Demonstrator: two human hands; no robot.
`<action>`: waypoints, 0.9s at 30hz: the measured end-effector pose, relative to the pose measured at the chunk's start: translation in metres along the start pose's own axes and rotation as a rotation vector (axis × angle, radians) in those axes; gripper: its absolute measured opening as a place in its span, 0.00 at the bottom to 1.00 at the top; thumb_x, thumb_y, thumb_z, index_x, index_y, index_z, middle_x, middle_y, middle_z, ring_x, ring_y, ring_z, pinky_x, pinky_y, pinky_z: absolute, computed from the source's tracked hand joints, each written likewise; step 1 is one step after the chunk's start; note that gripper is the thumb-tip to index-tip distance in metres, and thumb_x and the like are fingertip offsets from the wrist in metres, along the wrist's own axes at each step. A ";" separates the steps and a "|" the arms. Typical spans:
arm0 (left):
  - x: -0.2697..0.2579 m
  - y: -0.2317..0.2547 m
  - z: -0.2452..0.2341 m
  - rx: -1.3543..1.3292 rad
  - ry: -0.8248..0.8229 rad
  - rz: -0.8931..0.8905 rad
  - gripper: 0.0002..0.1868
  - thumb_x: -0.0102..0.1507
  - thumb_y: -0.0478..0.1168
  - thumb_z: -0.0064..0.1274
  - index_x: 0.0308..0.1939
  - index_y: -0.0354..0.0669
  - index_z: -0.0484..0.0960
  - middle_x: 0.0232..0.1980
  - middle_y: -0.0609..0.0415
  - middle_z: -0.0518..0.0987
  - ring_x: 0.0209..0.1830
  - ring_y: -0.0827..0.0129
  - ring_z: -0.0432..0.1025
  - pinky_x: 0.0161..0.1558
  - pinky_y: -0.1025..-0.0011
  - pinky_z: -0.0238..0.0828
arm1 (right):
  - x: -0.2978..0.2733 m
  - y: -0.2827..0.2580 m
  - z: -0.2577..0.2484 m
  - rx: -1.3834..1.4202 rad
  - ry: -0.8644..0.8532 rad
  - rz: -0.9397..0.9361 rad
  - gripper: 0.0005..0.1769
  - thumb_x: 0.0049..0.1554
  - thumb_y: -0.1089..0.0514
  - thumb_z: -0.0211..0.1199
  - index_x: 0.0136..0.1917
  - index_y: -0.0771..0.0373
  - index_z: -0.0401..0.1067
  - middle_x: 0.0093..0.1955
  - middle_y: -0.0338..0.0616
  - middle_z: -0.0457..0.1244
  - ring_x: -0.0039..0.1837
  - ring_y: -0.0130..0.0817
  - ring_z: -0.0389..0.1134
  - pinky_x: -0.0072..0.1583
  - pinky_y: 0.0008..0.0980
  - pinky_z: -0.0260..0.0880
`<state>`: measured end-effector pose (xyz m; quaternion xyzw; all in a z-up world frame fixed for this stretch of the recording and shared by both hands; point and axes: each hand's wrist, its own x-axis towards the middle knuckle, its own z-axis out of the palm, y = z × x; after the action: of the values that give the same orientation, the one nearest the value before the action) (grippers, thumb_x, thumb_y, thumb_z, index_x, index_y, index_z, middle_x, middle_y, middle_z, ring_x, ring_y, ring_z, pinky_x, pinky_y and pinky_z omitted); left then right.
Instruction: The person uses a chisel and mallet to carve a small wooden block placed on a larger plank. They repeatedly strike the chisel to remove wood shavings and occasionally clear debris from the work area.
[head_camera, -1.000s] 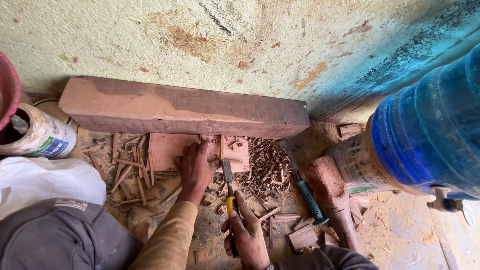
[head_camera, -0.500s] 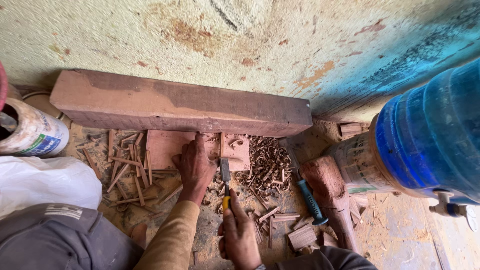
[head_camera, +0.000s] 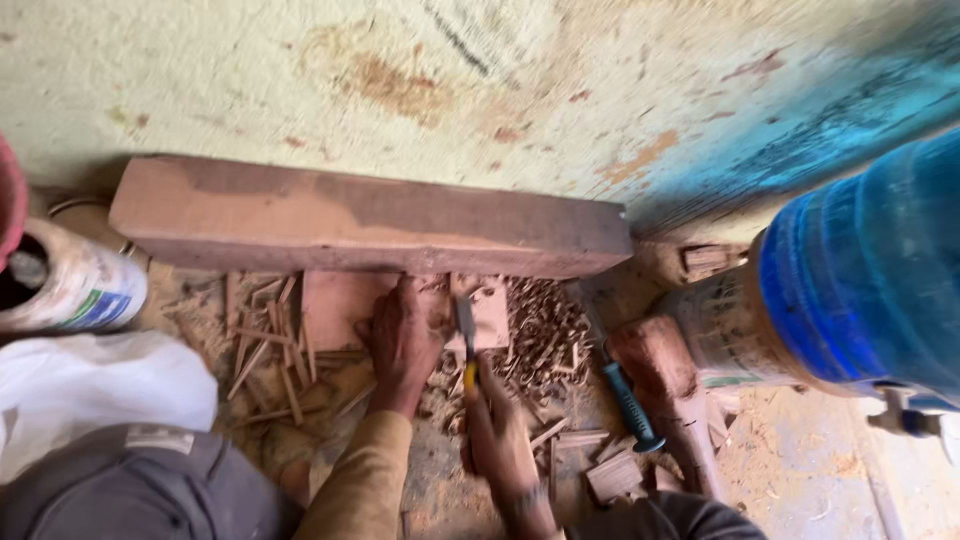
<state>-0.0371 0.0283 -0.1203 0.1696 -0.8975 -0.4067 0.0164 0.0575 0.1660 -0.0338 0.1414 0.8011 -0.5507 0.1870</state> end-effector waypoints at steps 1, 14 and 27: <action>0.006 0.006 -0.001 0.001 0.032 0.059 0.51 0.49 0.40 0.73 0.72 0.39 0.62 0.64 0.40 0.75 0.62 0.49 0.68 0.64 0.44 0.56 | -0.005 -0.002 -0.003 -0.069 -0.011 -0.031 0.31 0.66 0.47 0.48 0.81 0.53 0.57 0.27 0.35 0.61 0.25 0.20 0.59 0.27 0.26 0.61; 0.002 0.003 0.000 0.049 0.019 0.033 0.48 0.49 0.41 0.74 0.68 0.40 0.63 0.57 0.45 0.77 0.55 0.55 0.70 0.58 0.52 0.59 | -0.018 0.025 0.005 -0.110 0.001 0.063 0.30 0.67 0.48 0.47 0.80 0.52 0.55 0.33 0.39 0.63 0.24 0.22 0.56 0.26 0.26 0.61; 0.002 0.007 -0.005 0.087 -0.032 -0.045 0.49 0.51 0.52 0.71 0.69 0.43 0.62 0.57 0.47 0.77 0.57 0.56 0.70 0.60 0.46 0.55 | -0.007 0.018 0.005 -0.253 0.052 -0.031 0.34 0.64 0.50 0.47 0.82 0.58 0.56 0.24 0.43 0.60 0.24 0.29 0.59 0.28 0.35 0.61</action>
<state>-0.0403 0.0276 -0.1122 0.1838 -0.9105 -0.3701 -0.0147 0.0721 0.1677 -0.0467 0.1185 0.8708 -0.4443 0.1741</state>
